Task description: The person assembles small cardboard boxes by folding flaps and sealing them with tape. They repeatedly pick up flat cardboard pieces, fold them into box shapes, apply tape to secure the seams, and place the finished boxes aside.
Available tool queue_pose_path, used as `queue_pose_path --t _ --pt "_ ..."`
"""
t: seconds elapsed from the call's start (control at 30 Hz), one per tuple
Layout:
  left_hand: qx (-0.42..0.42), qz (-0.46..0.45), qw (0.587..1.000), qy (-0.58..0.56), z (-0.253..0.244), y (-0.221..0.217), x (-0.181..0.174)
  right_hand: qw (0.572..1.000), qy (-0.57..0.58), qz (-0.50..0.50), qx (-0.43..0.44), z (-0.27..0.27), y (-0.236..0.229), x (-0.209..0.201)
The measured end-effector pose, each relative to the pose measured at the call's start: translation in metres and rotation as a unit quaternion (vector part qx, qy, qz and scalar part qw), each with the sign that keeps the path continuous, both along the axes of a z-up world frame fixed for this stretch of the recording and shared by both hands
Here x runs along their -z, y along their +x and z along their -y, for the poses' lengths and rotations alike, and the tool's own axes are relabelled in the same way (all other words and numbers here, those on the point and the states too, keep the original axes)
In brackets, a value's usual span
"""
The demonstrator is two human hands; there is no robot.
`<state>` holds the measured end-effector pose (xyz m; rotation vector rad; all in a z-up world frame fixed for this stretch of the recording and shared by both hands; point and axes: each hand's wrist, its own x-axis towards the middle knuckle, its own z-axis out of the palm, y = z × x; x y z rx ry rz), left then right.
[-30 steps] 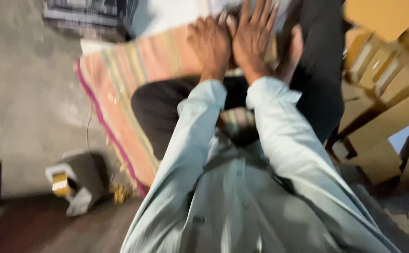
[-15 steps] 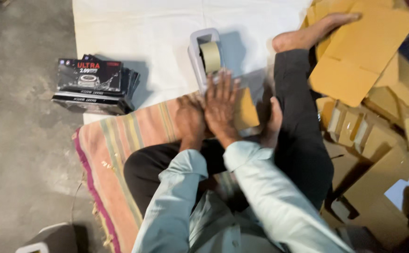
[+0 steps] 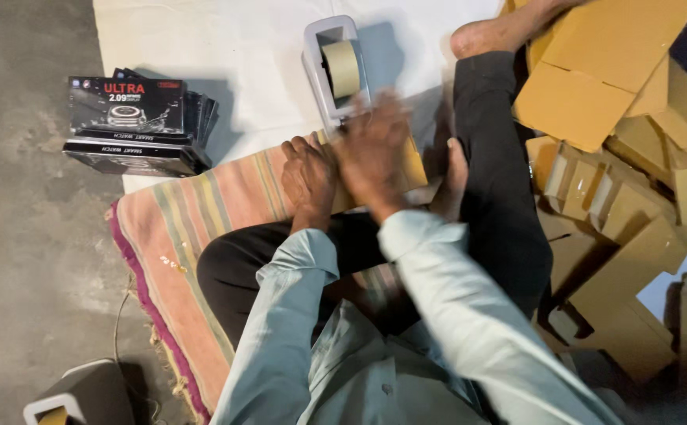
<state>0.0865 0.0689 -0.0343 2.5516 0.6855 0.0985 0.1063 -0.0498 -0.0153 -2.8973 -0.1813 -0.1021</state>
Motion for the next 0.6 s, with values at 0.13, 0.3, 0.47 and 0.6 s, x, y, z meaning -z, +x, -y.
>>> queue_pose_path --t 0.13,0.3,0.47,0.6 --pt "0.016 0.011 1.0 -0.025 0.0 -0.002 0.001 0.999 -0.002 0.01 -0.053 -0.013 -0.002 0.012" --pt "0.014 0.031 0.999 0.011 0.0 -0.005 0.002 0.997 -0.018 0.001 0.071 0.085 0.017 0.028" --pt "-0.04 0.031 0.997 -0.053 -0.003 -0.017 0.014 0.979 0.126 -0.082 0.141 0.146 -0.01 0.072" --pt "-0.088 0.05 0.969 -0.225 -0.006 -0.03 0.013 0.963 0.255 -0.047 0.077 0.13 -0.055 0.059"
